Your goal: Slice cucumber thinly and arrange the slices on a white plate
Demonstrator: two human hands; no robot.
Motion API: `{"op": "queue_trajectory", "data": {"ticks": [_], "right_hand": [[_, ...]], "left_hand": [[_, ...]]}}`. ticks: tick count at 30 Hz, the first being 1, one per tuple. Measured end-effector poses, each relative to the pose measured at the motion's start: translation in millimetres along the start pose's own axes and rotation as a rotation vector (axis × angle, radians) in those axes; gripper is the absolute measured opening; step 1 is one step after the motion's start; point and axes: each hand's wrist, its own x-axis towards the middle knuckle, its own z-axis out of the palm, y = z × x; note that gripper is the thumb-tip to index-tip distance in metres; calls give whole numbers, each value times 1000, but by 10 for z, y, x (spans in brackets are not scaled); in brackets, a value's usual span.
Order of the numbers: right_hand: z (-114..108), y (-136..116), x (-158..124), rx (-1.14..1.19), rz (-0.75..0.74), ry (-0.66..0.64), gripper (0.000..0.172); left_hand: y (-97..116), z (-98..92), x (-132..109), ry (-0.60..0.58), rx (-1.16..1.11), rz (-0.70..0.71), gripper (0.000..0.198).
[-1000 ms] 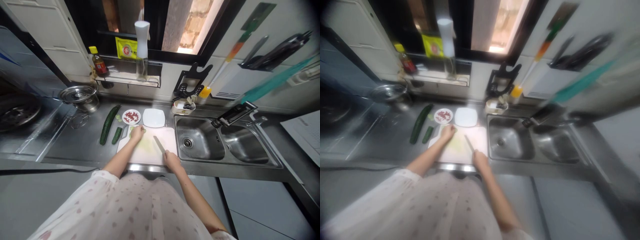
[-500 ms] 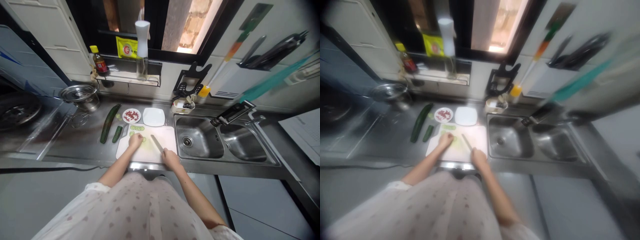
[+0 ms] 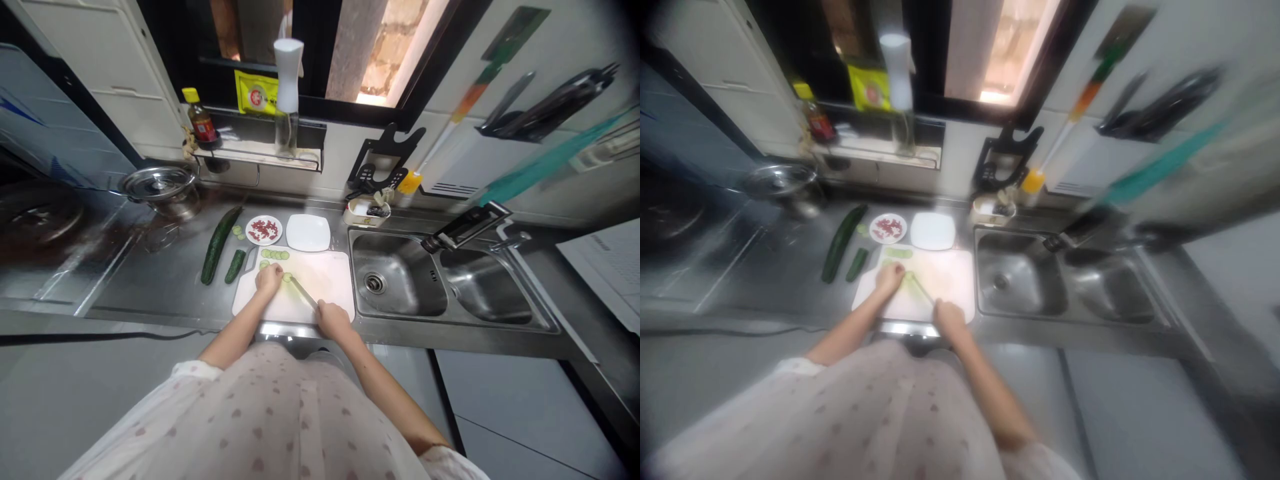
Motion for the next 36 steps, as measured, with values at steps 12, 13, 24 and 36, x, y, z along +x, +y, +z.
{"op": "queue_trajectory", "data": {"ticks": [12,13,24,36], "right_hand": [[6,7,54,-41,-47,-6,27],[-4,13,60,-46,-54,-7,27],[-67,6,178,-48,-85,-52,25],[-116,-68,273,-75,-102,-35,30]], "left_hand": [[-5,-12,57,-31,40,4,18],[-3,-14,62,-36,42,2,18],[21,-48,52,-34,48,-3,18],[12,-34,89,-27,82,5,18]]}}
